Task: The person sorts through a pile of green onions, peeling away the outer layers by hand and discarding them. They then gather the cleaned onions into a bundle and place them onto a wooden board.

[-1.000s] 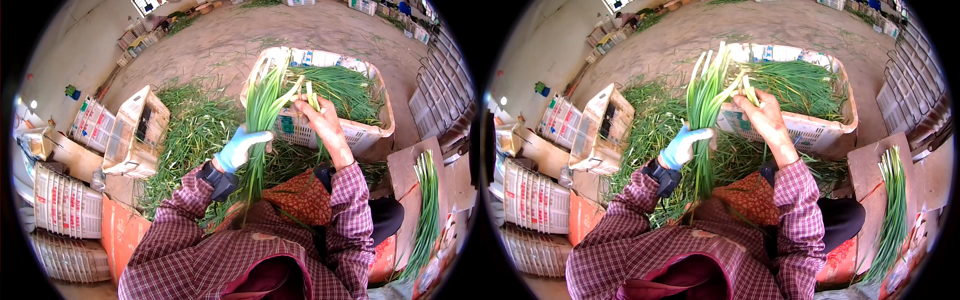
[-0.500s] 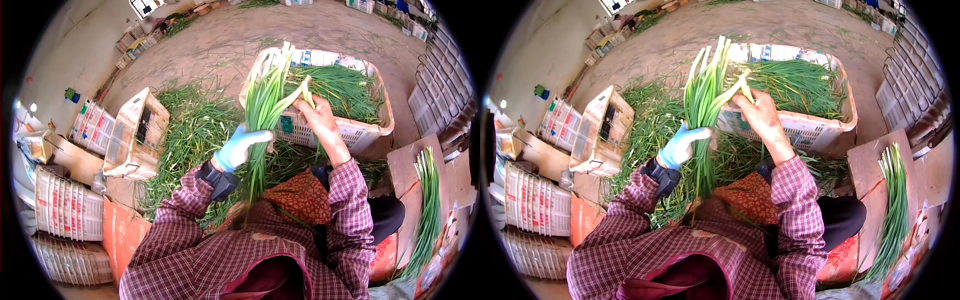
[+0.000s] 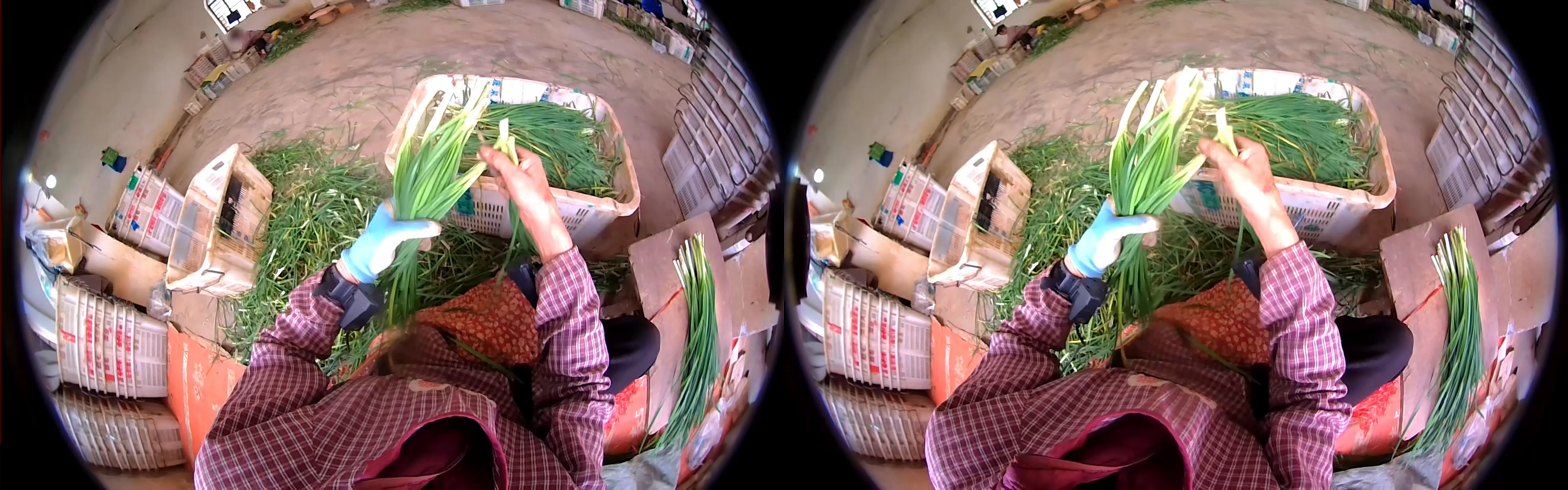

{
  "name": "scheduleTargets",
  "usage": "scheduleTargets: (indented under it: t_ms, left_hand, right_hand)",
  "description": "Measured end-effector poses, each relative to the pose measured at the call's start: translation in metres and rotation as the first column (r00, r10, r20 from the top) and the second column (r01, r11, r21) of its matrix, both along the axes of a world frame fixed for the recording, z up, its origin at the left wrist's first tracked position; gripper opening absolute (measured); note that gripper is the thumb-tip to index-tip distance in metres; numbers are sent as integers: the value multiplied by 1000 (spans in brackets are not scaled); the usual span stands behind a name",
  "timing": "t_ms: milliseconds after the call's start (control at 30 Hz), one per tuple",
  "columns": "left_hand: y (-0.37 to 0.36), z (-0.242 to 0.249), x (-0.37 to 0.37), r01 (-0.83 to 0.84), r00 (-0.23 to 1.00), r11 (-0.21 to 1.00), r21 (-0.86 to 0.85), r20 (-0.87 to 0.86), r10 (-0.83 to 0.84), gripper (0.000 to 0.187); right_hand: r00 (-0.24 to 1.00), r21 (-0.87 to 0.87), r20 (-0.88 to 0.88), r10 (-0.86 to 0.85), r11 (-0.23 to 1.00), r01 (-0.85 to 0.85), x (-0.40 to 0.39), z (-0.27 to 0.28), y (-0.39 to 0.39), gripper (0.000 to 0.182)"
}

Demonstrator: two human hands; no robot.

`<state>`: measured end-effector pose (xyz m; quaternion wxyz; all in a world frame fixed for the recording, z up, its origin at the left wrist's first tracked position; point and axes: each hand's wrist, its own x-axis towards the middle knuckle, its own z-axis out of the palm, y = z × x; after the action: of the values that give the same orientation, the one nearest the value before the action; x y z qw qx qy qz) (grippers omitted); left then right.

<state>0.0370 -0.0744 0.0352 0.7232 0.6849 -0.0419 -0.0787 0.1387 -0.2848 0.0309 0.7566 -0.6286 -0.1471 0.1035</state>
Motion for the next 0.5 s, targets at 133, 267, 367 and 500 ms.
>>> scheduleTargets:
  t_ms: [133,267,367,500]
  left_hand:
    - [0,-4,2,25,998,995,-96,-50,-30,28]
    - [3,-11,4,46,996,984,-173,-71,-59,28]
    - [4,-16,-2,38,993,965,-261,-98,-66,27]
    - [16,-20,-7,65,996,956,-287,-38,-79,26]
  right_hand:
    - [993,71,1,-120,990,120,12,-10,3,17]
    - [982,151,-51,-183,970,189,10,-8,6,22]
    - [931,91,2,-365,927,363,21,-18,2,25]
    - [919,111,43,-392,916,386,27,-8,-19,26]
